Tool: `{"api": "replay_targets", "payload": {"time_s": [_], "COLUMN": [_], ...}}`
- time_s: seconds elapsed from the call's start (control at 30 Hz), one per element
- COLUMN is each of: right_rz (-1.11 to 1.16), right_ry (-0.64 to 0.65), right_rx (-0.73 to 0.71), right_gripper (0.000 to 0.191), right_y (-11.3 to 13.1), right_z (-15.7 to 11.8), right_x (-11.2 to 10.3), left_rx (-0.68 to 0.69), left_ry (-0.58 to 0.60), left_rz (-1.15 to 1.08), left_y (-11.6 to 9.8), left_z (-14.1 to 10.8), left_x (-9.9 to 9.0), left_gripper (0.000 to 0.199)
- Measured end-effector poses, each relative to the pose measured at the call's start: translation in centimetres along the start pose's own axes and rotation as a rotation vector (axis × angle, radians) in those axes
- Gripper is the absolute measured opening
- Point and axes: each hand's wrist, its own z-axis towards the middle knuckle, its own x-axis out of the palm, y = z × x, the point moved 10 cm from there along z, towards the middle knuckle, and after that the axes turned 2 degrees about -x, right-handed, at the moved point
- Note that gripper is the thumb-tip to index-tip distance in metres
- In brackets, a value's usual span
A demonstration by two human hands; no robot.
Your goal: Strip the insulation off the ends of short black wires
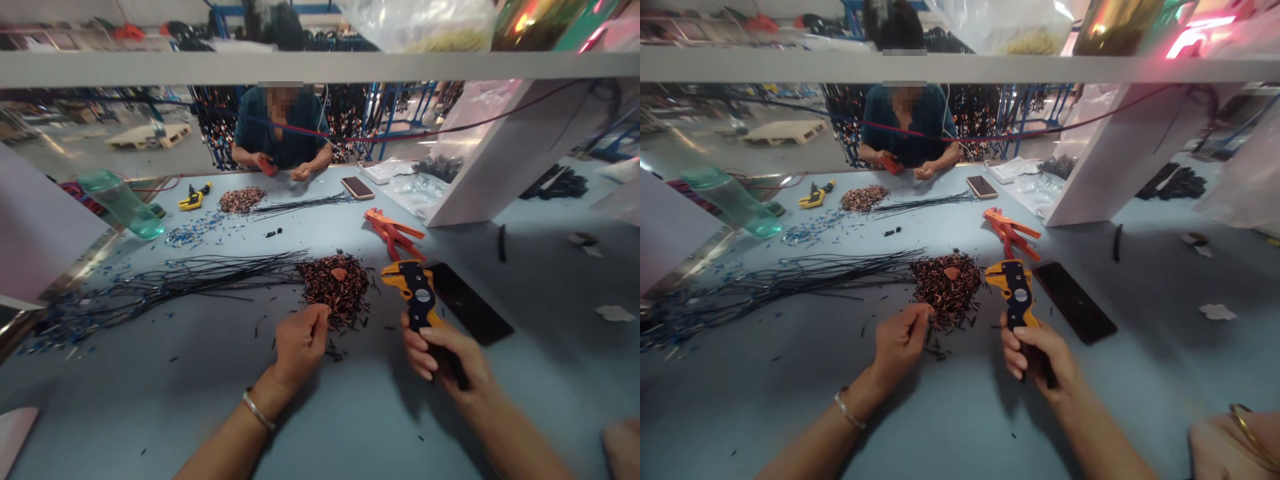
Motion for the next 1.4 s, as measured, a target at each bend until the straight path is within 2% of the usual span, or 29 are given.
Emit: {"api": "replay_targets", "payload": {"time_s": [0.2, 0.37, 0.53, 0.67, 0.8, 0.93, 0.97, 1.03, 1.1, 1.23, 1.4], "right_rz": [-0.127, -0.233, -0.234, -0.233, -0.448, -0.982, -1.109, -1.283, -1.379, -1.463, -1.468], "right_ry": [0.179, 0.278, 0.345, 0.336, 0.308, 0.217, 0.191, 0.165, 0.179, 0.188, 0.185], "right_rx": [0.084, 0.1, 0.091, 0.043, -0.068, -0.316, -0.401, -0.551, -0.631, -0.661, -0.714], "right_gripper": [0.037, 0.045, 0.046, 0.047, 0.046, 0.023, 0.024, 0.04, 0.052, 0.059, 0.063], "right_y": [-2.5, -3.7, -3.8, -3.4, -2.1, 0.3, 0.8, 1.3, 0.9, 0.0, 0.0], "right_z": [0.0, 0.0, 0.0, 0.1, -0.2, -1.1, -1.4, -2.1, -2.4, -2.0, -2.2], "right_x": [2.6, 3.4, 4.2, 4.6, 4.7, 5.5, 5.9, 6.8, 7.3, 7.2, 7.2], "left_rx": [-0.008, -0.05, -0.119, -0.16, -0.167, -0.187, -0.205, -0.245, -0.29, -0.385, -0.364], "left_ry": [0.043, 0.049, 0.074, 0.108, 0.126, 0.144, 0.157, 0.19, 0.224, 0.27, 0.345], "left_rz": [-0.007, -0.024, -0.024, -0.096, -0.222, -0.369, -0.413, -0.524, -0.644, -0.811, -0.859], "left_y": [-0.1, 0.5, 1.2, 1.3, 0.8, 0.2, 0.1, 0.1, 0.2, 0.5, 0.0], "left_z": [-0.1, -0.2, -0.2, -0.4, -0.4, -0.3, -0.3, -0.3, -0.4, -0.5, -0.7], "left_x": [0.6, 0.6, 1.0, 1.4, 1.7, 1.7, 1.8, 2.2, 2.5, 3.2, 4.0], "left_gripper": [0.024, 0.021, 0.021, 0.021, 0.018, 0.018, 0.018, 0.019, 0.019, 0.02, 0.022]}}
